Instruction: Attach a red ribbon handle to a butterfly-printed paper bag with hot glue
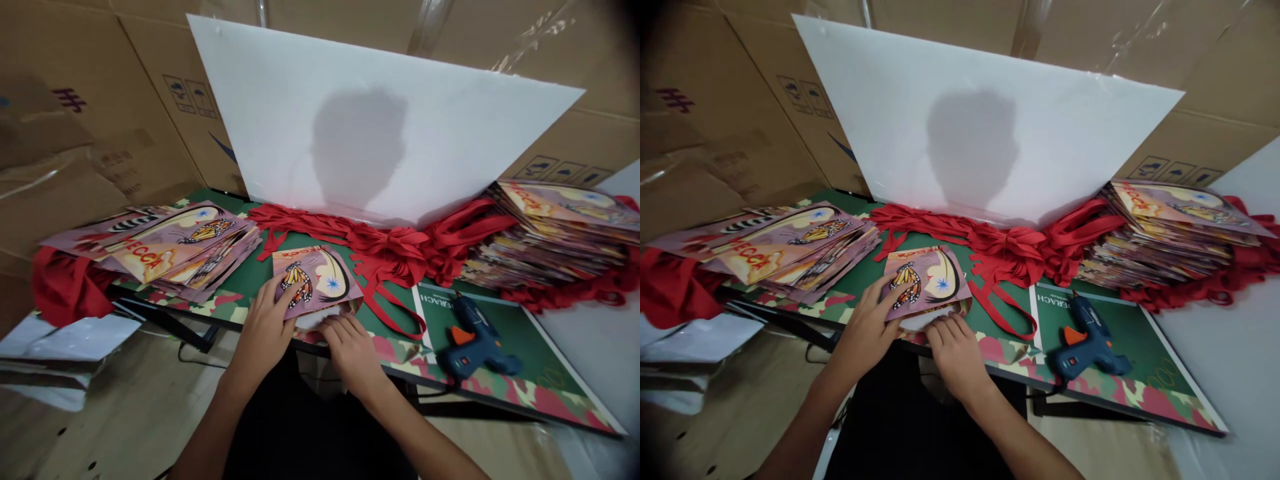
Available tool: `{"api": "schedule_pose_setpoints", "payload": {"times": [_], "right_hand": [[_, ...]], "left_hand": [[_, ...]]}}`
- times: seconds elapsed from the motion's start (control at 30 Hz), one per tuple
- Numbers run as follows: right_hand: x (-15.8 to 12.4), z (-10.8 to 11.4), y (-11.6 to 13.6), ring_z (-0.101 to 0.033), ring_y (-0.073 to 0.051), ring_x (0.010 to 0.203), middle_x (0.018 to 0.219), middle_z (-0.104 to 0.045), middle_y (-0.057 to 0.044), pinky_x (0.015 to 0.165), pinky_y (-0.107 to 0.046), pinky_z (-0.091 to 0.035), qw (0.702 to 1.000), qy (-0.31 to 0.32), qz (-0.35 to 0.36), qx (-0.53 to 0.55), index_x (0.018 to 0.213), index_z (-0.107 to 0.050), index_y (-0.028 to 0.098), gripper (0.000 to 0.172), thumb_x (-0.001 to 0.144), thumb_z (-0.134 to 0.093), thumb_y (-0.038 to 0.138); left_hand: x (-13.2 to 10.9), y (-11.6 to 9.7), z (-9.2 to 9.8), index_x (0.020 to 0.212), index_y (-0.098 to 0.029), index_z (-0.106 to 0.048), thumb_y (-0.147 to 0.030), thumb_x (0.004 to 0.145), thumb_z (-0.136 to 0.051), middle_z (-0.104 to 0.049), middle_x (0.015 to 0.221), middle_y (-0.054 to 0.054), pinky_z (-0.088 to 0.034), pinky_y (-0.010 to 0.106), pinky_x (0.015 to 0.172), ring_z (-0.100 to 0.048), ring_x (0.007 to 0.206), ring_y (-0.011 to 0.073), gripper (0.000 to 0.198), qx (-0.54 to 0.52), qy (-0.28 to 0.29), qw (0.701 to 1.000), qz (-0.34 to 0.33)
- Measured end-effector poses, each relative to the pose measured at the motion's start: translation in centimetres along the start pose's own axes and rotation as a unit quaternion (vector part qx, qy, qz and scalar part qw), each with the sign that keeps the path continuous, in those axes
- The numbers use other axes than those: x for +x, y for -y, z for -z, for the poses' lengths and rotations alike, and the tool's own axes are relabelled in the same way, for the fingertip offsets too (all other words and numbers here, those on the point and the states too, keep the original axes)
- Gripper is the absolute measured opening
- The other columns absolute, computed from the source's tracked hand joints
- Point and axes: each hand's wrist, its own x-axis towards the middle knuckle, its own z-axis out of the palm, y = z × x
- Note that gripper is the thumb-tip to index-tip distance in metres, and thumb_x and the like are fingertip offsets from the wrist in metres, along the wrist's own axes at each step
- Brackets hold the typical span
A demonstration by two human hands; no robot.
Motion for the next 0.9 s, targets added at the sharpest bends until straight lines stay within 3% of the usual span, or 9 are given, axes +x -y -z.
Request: {"api": "schedule_pose_setpoints", "payload": {"times": [0.13,0.43,0.5,0.57,0.6,0.67,0.73,0.8,0.9], "right_hand": [[-2.5,-0.7,0.0,-0.073,-0.028,0.131,0.134,-0.079,-0.015,0.12,-0.048,-0.056,0.997,-0.076,0.021,0.026,0.143,-0.069,0.013,0.048,0.101,-0.052,-0.003],[-3.5,0.8,0.5,-0.068,-0.028,0.142,0.149,-0.073,-0.013,0.123,-0.053,-0.057,0.994,-0.028,0.006,0.101,0.153,-0.064,0.017,0.048,0.108,-0.053,0.007],[-3.3,1.2,0.6,-0.067,-0.028,0.143,0.151,-0.072,-0.013,0.123,-0.053,-0.056,0.994,-0.014,-0.003,0.106,0.156,-0.062,0.018,0.049,0.109,-0.053,0.009],[-3.0,1.3,0.6,-0.066,-0.028,0.144,0.152,-0.071,-0.013,0.125,-0.054,-0.055,0.994,-0.011,-0.01,0.112,0.158,-0.061,0.019,0.05,0.109,-0.053,0.01],[-2.9,1.3,0.6,-0.066,-0.028,0.144,0.152,-0.071,-0.013,0.125,-0.055,-0.054,0.993,-0.012,-0.012,0.115,0.159,-0.06,0.019,0.051,0.109,-0.053,0.01],[-2.6,1.2,0.6,-0.065,-0.029,0.145,0.152,-0.07,-0.015,0.125,-0.056,-0.053,0.992,-0.019,-0.015,0.124,0.159,-0.06,0.017,0.052,0.108,-0.053,0.009],[-2.4,1.2,0.7,-0.065,-0.03,0.146,0.151,-0.071,-0.015,0.125,-0.056,-0.053,0.99,-0.025,-0.014,0.141,0.159,-0.06,0.017,0.054,0.106,-0.053,0.008],[-2.5,1.5,0.5,-0.068,-0.027,0.142,0.147,-0.074,-0.013,0.125,-0.053,-0.054,0.984,-0.037,-0.001,0.177,0.156,-0.063,0.021,0.054,0.105,-0.052,0.008],[-3.1,2.8,-0.9,-0.079,-0.024,0.122,0.127,-0.083,-0.008,0.111,-0.044,-0.063,0.968,-0.126,-0.036,0.215,0.139,-0.075,0.027,0.042,0.107,-0.053,0.012]], "left_hand": [[-0.2,0.4,0.4,0.154,-0.028,-0.061,-0.007,0.093,-0.052,-0.049,0.164,0.014,-0.05,0.058,0.124,-0.052,0.15,0.0356,0.065,-0.018,-0.002,1.0,-0.002],[0.6,2.5,2.2,0.157,-0.027,-0.059,-0.013,0.093,-0.053,-0.05,0.166,0.012,-0.045,0.055,0.13,-0.047,0.157,0.0321,0.067,-0.056,0.076,0.995,-0.039],[0.4,1.6,2.9,0.159,-0.028,-0.058,-0.025,0.098,-0.06,-0.05,0.169,0.013,-0.046,0.057,0.129,-0.049,0.157,0.0345,0.061,-0.05,0.078,0.994,-0.053],[-0.5,-0.2,3.3,0.157,-0.028,-0.058,-0.033,0.1,-0.066,-0.053,0.167,0.015,-0.044,0.061,0.129,-0.051,0.155,0.0369,0.058,-0.026,0.031,0.996,-0.085],[-1.2,-1.4,3.2,0.155,-0.027,-0.06,-0.031,0.1,-0.067,-0.055,0.164,0.016,-0.041,0.062,0.13,-0.052,0.154,0.0375,0.055,-0.01,-0.01,0.994,-0.106],[-3.0,-3.4,2.7,0.14,-0.027,-0.069,-0.019,0.1,-0.065,-0.07,0.145,0.014,-0.048,0.051,0.124,-0.065,0.138,0.0313,0.041,0.005,-0.056,0.984,-0.172],[-4.4,-4.5,1.6,0.139,-0.024,-0.07,-0.01,0.099,-0.055,-0.076,0.134,0.012,-0.052,0.041,0.116,-0.071,0.127,0.0263,0.045,0.031,-0.009,0.975,-0.221],[-5.0,-4.5,0.4,0.141,-0.016,-0.069,-0.003,0.093,-0.046,-0.075,0.141,0.017,-0.053,0.046,0.114,-0.07,0.13,0.0313,0.055,0.094,0.031,0.979,-0.177],[-4.3,-3.4,-0.5,0.115,-0.014,-0.077,0.003,0.085,-0.044,-0.08,0.118,0.019,-0.057,0.048,0.103,-0.075,0.115,0.0352,0.047,0.175,0.097,0.973,-0.116]]}}
